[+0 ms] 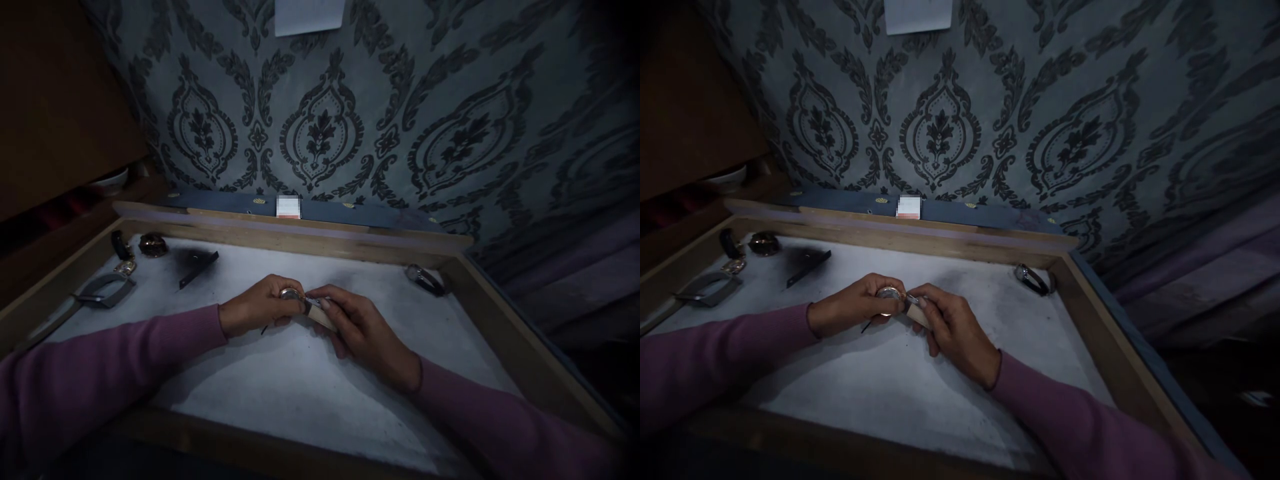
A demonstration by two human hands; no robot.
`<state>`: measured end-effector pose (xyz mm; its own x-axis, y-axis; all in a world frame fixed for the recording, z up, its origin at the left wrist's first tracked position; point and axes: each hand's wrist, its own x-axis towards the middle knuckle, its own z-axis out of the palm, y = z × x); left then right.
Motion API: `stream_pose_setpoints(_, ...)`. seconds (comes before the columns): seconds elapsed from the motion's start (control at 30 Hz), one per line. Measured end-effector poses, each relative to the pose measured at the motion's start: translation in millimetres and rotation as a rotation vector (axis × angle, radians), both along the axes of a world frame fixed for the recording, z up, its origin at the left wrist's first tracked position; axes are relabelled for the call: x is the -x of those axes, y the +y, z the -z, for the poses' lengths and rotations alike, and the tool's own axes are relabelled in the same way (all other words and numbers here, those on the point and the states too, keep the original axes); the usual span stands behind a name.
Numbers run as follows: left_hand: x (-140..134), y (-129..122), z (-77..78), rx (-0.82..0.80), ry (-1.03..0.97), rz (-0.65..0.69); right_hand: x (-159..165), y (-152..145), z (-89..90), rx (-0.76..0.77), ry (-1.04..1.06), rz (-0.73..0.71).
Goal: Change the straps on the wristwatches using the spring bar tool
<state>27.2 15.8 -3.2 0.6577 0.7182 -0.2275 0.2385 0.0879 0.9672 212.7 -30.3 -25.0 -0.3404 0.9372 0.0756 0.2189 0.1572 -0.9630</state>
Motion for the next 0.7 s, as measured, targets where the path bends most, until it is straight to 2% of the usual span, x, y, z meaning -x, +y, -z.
stream_pose_setpoints(0.37, 0.6, -0.2, 0.2, -0.01, -0.004, 0.002, -0.1, -3.1, -3.8, -0.118, -0.156, 0.002)
stream_pose_setpoints(0.7, -0.3, -0.9, 3.9, -0.012, -0.032, -0.026, 0.8, -3.0, 1.8, -0.142, -0.133, 0.011)
